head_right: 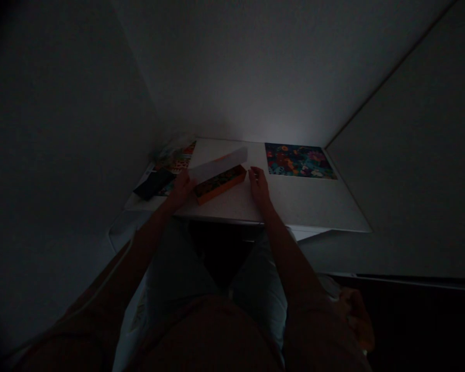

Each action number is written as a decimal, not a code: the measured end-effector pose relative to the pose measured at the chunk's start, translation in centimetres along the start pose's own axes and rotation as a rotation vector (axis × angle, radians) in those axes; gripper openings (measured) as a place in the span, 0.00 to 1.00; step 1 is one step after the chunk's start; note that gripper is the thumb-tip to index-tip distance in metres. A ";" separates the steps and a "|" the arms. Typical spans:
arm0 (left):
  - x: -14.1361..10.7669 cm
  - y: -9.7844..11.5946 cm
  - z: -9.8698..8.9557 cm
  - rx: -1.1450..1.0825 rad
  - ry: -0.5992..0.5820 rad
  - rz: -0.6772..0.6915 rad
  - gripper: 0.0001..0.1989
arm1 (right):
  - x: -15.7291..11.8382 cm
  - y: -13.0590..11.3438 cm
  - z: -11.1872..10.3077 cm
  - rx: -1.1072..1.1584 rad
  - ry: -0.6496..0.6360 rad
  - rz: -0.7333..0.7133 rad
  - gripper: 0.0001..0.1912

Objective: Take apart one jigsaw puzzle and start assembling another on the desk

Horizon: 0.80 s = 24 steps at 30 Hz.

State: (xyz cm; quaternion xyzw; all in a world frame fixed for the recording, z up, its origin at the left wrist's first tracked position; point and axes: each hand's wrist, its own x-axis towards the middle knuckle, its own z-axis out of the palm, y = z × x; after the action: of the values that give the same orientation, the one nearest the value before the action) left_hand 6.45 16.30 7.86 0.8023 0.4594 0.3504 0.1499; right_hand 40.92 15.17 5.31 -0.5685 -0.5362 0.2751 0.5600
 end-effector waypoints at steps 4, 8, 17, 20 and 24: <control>-1.1 1.2 -0.6 -0.024 -0.077 -0.027 0.35 | 0.0 0.0 -0.2 0.062 -0.017 -0.013 0.30; -1.5 2.2 -0.5 0.009 -0.084 -0.041 0.37 | -0.2 -0.2 -0.3 0.106 -0.019 -0.029 0.31; -1.7 2.4 0.0 0.096 -0.103 0.024 0.49 | -0.4 -0.2 0.1 0.005 -0.133 -0.114 0.26; -1.8 2.2 0.2 0.107 -0.089 0.035 0.46 | -0.3 -0.2 0.1 -0.038 -0.140 -0.120 0.30; -1.9 2.1 0.5 0.127 -0.059 0.065 0.46 | -0.3 0.0 0.1 -0.103 -0.129 -0.122 0.30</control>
State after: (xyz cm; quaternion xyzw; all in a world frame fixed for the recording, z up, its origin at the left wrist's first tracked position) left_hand 7.51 13.68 7.87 0.8347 0.4498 0.3015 0.1005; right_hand 40.77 14.97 5.17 -0.5438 -0.6182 0.2489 0.5100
